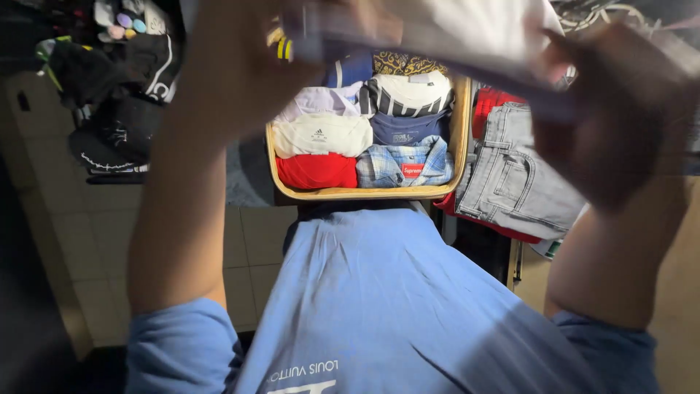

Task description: Folding various items of clothing and packing them into a suitcase.

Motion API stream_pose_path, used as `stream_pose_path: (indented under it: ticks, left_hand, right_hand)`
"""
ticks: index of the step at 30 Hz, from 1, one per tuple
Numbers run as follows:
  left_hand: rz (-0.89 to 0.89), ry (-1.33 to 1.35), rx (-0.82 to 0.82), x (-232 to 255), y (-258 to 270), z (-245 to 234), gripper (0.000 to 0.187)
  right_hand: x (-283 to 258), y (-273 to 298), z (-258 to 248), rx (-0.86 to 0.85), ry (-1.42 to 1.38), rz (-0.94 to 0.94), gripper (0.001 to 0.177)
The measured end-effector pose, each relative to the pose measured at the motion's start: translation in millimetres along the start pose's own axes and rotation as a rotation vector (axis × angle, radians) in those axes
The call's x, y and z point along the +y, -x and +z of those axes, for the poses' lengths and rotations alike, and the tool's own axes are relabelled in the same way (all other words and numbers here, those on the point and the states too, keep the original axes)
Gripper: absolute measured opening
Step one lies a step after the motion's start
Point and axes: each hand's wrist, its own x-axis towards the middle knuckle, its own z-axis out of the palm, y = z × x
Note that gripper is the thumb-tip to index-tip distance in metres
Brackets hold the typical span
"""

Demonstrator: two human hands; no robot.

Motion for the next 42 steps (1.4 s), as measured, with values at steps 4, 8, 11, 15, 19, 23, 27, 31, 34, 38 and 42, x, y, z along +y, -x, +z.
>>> stream_pose_path:
  ticks: [4, 8, 11, 15, 19, 23, 27, 31, 34, 38, 42]
  left_hand:
    - [0.092, 0.268, -0.243, 0.6, 62.4, 25.1, 0.018]
    - [-0.157, 0.197, -0.179, -57.7, 169.1, 99.4, 0.023]
    - [-0.410, 0.182, -0.286, -78.8, 219.9, 130.9, 0.040]
    - [-0.365, 0.167, -0.275, -78.5, 230.6, 131.6, 0.038]
    - [-0.343, 0.216, -0.353, -85.9, 228.5, 126.6, 0.038]
    - [-0.246, 0.260, -0.391, -106.2, 242.3, 135.0, 0.012]
    - [-0.261, 0.070, -0.361, -97.0, 236.0, 135.9, 0.010]
    - [-0.032, -0.037, -0.230, -71.8, 213.6, 131.2, 0.042]
    - [-0.046, -0.102, -0.258, -90.1, 237.3, 151.3, 0.038]
    - [-0.404, 0.014, -0.299, -110.9, 245.9, 166.2, 0.021]
    - [-0.580, 0.070, -0.266, -91.5, 216.9, 161.6, 0.024]
  right_hand:
    - [-35.9, 38.2, 39.4, -0.167, -0.267, 0.054, 0.040]
    - [-65.9, 70.9, 113.1, -0.596, -0.320, 0.218, 0.049]
    - [-73.9, 106.8, 159.3, -0.584, -0.333, 0.235, 0.049]
    - [-79.3, 120.2, 167.6, -0.568, -0.382, 0.256, 0.046]
    - [-75.2, 122.1, 170.1, -0.634, -0.465, 0.336, 0.045]
    - [-70.6, 123.5, 176.1, -0.652, -0.509, 0.357, 0.043]
    - [-56.1, 132.2, 189.2, -0.653, -0.568, 0.394, 0.042]
    - [-37.3, 148.0, 208.2, -0.648, -0.681, 0.383, 0.033]
    - [-36.4, 133.8, 201.1, -0.708, -0.709, 0.419, 0.029]
    - [-35.7, 115.7, 193.0, -0.862, -0.718, 0.618, 0.039]
    - [-38.2, 115.7, 194.6, -0.827, -0.872, 0.764, 0.040]
